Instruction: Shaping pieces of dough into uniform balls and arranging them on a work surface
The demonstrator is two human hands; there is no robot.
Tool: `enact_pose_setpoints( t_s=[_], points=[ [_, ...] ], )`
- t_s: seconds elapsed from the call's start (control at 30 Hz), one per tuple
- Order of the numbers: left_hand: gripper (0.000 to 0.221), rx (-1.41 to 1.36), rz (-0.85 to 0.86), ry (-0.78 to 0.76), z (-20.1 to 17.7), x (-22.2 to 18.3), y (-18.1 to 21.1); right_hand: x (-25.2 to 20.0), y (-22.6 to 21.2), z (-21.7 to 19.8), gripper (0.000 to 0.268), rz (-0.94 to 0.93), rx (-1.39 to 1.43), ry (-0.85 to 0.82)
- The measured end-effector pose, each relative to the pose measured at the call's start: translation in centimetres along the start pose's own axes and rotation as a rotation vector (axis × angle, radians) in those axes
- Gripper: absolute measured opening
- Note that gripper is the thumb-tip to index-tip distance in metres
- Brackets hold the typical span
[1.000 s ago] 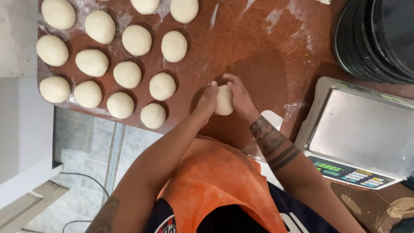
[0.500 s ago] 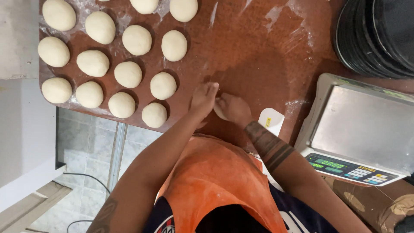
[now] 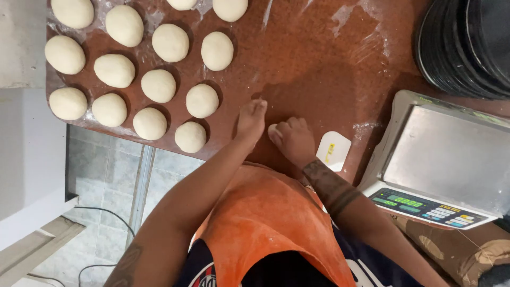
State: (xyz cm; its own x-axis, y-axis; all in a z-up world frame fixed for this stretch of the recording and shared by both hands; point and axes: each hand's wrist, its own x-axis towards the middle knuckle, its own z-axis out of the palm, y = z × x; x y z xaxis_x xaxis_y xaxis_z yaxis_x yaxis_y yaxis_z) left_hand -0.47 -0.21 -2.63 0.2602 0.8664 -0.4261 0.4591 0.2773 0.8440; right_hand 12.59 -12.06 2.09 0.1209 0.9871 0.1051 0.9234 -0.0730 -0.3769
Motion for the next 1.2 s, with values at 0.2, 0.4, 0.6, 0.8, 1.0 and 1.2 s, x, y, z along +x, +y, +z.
enact_pose_setpoints(
  t_s=[0.2, 0.4, 0.6, 0.8, 1.0, 1.2],
  points=[
    [0.064, -0.087, -0.253, -0.265, -3.4, -7.0, 11.9, 3.4, 1.6, 2.8, 0.041, 0.689, 0.896, -0.265],
    [0.064, -0.506, -0.568, -0.006, -1.6, -4.9, 13.4, 4.5, -1.4, -6.2, 0.043, 0.330, 0.919, -0.050],
    [0.070, -0.076, -0.205, -0.027, -2.9, -3.7, 7.8, 2.1, 0.5, -1.5, 0.037, 0.217, 0.139, -0.237],
    [0.082, -0.506, -0.766, -0.260, -6.0, -6.6, 13.1, 4.3, 1.9, -0.3, 0.022, 0.563, 0.944, -0.368],
    [0.075, -0.795, -0.454, -0.243, -4.0, -6.9, 13.1, 5.1, -5.2, -9.6, 0.099, -0.045, 0.749, -0.102],
    [0.079, -0.784, -0.436, -0.519, -4.5, -6.7, 13.5, 2.0, -0.1, -0.4, 0.036, 0.011, 0.087, 0.217]
  ],
)
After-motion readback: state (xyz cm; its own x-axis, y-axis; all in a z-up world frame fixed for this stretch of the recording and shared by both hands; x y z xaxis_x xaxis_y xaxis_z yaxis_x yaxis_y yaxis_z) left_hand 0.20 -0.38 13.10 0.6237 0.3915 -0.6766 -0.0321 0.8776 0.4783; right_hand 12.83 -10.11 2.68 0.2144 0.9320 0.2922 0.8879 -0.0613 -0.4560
